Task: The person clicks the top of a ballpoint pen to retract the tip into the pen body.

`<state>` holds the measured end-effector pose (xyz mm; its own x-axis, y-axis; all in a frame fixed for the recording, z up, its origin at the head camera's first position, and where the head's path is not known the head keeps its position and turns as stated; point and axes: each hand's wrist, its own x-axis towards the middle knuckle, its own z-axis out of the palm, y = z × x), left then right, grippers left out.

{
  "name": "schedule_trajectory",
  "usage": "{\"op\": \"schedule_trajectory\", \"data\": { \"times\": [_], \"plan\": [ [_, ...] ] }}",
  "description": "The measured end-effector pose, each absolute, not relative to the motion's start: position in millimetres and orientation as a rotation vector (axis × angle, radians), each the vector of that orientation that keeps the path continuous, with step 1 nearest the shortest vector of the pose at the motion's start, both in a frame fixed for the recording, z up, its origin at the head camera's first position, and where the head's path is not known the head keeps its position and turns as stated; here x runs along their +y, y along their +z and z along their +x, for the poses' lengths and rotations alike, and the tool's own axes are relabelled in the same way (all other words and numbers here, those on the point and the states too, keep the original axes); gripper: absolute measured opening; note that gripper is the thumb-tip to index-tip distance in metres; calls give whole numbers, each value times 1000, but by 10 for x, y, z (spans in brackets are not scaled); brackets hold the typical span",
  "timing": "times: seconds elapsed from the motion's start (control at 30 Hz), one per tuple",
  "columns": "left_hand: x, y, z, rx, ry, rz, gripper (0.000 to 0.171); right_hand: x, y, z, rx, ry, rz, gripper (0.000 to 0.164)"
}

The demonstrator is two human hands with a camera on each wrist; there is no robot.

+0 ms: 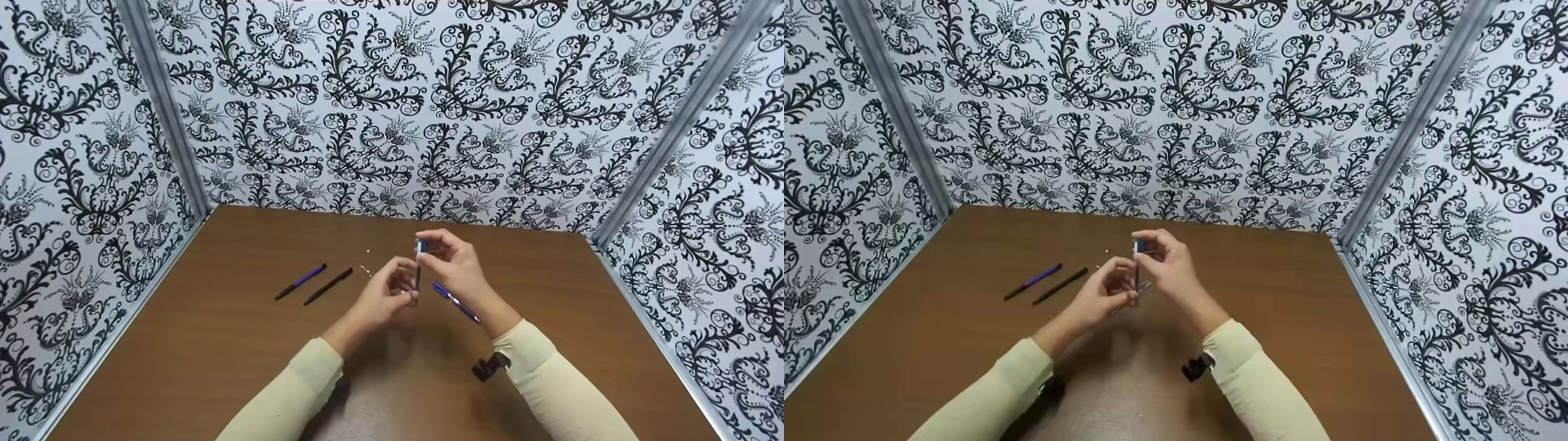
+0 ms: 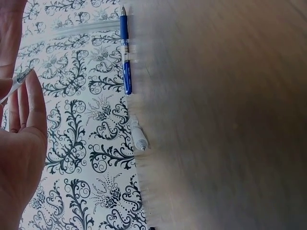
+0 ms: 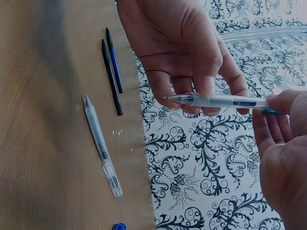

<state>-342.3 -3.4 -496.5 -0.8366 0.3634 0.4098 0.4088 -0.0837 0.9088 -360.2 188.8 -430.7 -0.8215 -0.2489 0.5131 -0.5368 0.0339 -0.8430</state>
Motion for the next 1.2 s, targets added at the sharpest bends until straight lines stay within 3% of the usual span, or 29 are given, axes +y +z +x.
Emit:
{"op": "schedule_trajectory", "data": {
  "times": [0.27,1.2],
  "plan": [
    [-47,-4957,-3428,-2121,-2097,-890,52,1871,-4332,-3613,-2041,1907,818,44],
    [-258,-4984,-3498,-2326,-1821,-946,47,1995,-4462,-3713,-2158,1720,836,54]
  ]
}}
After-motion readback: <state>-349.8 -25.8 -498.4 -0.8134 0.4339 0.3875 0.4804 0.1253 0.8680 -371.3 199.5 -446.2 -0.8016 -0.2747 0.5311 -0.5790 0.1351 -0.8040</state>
